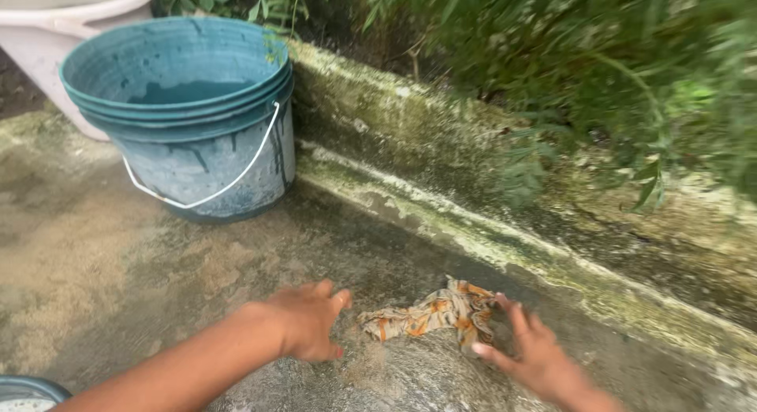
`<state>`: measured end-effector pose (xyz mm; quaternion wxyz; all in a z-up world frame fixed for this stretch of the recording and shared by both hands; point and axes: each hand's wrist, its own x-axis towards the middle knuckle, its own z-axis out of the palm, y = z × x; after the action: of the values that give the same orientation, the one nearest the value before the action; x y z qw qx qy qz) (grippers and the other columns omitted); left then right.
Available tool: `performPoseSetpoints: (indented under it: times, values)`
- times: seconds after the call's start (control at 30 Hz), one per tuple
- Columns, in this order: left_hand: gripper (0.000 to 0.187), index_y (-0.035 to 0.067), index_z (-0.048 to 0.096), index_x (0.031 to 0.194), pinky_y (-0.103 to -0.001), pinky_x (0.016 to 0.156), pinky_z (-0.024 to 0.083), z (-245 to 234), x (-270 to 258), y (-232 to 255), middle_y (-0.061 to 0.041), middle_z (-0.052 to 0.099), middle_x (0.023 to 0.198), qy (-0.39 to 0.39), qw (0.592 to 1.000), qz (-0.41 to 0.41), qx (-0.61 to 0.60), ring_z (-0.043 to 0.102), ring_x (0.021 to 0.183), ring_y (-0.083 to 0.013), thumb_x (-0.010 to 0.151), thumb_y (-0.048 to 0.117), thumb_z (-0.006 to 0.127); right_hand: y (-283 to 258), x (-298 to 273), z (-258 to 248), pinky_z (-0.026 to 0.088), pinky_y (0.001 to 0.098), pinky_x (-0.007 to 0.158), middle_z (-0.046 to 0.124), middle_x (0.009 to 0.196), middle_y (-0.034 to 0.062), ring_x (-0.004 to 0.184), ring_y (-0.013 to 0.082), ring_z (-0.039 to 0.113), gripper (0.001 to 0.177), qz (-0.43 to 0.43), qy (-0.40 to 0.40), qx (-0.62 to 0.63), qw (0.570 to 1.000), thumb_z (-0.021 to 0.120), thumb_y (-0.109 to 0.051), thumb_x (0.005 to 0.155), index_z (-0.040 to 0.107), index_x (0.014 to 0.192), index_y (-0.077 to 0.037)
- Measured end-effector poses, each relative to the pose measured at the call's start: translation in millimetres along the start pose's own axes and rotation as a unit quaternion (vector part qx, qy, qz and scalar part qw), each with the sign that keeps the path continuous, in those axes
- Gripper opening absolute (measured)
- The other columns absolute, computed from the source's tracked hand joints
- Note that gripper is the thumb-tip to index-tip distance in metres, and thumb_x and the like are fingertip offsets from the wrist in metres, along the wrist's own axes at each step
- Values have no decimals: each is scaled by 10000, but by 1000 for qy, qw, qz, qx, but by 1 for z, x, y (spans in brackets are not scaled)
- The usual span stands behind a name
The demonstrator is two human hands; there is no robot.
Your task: The person washes a piece of patterned cloth by hand in a bucket of soapy water, scrubs it against a concrete surface, and rinses it.
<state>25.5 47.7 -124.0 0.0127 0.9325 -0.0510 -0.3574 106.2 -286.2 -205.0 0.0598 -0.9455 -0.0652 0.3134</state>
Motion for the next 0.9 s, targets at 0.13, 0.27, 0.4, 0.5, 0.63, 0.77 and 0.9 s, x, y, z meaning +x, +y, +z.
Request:
performPoseSetpoints:
  times: [0.13,0.27,0.4,0.5,0.63,0.77,0.9]
  values:
    - [859,203,173,1623,-472,1201,348,8,-8,-8,-98,304,1601,-47,998,-21,-33,345,1490,-319,958,514,618,-28,67,86,201,703,1182,54,1591,399,1524,524,2,991,-20,212,-16,977,512,-836,900,103,1598,-263]
    - [779,201,163,1616,-466,1242,279,5,-18,-21,-69,324,1586,-78,993,-50,-76,307,1519,-263,1001,476,552,-71,116,101,449,590,1036,406,1420,345,1337,478,425,1007,-55,416,-2,908,578,-779,818,363,1463,-36]
    - [764,179,128,1620,-445,1264,256,13,-20,-36,-73,310,1593,-106,985,-81,-106,260,1548,-229,1027,471,511,-146,145,87,582,480,843,575,1281,210,1057,346,646,620,-88,290,182,936,530,-412,890,503,1428,-103]
    - [817,108,114,1637,-503,1220,209,26,-16,-45,-157,199,1654,-6,994,-54,-91,223,1530,-315,1053,448,572,-221,133,95,584,462,855,621,1125,134,1010,264,669,309,-281,290,117,908,561,-164,934,594,1226,-68]
    - [785,98,118,1606,-452,1245,228,33,-16,-46,-99,248,1624,8,992,-102,-68,251,1529,-260,1015,375,555,-295,54,111,506,554,910,589,1258,211,1123,371,615,478,-386,32,8,922,545,-324,998,498,1382,-43]
    - [766,78,97,1617,-480,1236,209,20,-25,-37,-146,240,1622,-1,997,-79,-10,242,1522,-306,1047,366,519,-281,42,98,495,520,932,605,1311,193,1150,393,604,438,-534,113,-29,838,533,-244,971,568,1354,-33]
    - [779,39,93,1627,-491,1216,276,15,-27,-13,-178,281,1603,-57,992,-86,76,275,1519,-330,1062,404,486,-223,95,77,517,426,1085,692,1292,115,1215,312,656,311,-571,300,83,760,498,-118,928,707,1158,-120]
